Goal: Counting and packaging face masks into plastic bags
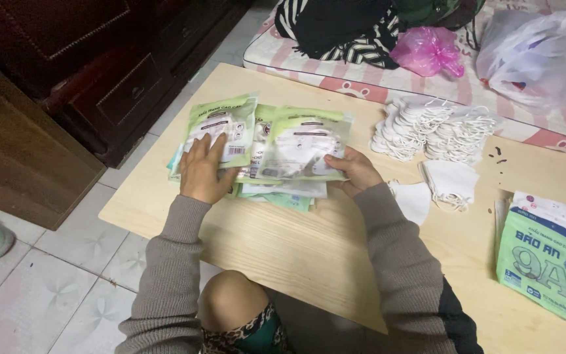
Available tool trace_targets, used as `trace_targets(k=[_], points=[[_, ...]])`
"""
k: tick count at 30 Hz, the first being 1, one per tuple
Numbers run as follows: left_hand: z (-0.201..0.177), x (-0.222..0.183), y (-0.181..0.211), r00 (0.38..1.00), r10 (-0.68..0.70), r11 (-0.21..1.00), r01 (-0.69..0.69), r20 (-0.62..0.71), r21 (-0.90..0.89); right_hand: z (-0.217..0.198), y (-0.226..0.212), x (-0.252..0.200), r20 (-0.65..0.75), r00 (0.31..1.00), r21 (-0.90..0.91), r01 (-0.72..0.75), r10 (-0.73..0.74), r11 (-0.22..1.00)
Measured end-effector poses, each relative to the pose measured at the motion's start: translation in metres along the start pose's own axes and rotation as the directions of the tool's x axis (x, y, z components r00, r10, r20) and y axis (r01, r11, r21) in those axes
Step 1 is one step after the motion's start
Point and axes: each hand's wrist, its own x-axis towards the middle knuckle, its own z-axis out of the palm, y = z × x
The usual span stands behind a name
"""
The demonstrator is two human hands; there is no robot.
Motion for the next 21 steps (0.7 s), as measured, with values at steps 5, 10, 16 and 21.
trace_targets(k=[5, 10, 16, 21], points=[[0.007, 0.005, -0.005, 0.999, -0.016, 1.000, 0.016, 0.030, 0.012, 0.008, 0.022, 0.035, 0.033, 0.999, -0.003, 0.042, -0.042, 0.999], [0.004, 0.011, 0.001, 0.999, 0.034, 0.999, -0.034, -0.016, 0.010, 0.035, 0.023, 0.056, 0.067, 0.995, -0.033, 0.079, -0.076, 0.996], [0.010, 0.009, 0.015, 0.978, 0.206, 0.977, -0.205, -0.020, 0.065, 0.008, 0.060, 0.113, 0.032, 0.996, -0.160, 0.088, -0.084, 0.983], [0.004, 0.008, 0.025, 0.953, 0.302, 0.942, -0.301, 0.019, 0.150, -0.005, 0.063, 0.108, -0.053, 0.985, -0.291, 0.142, -0.164, 0.946]])
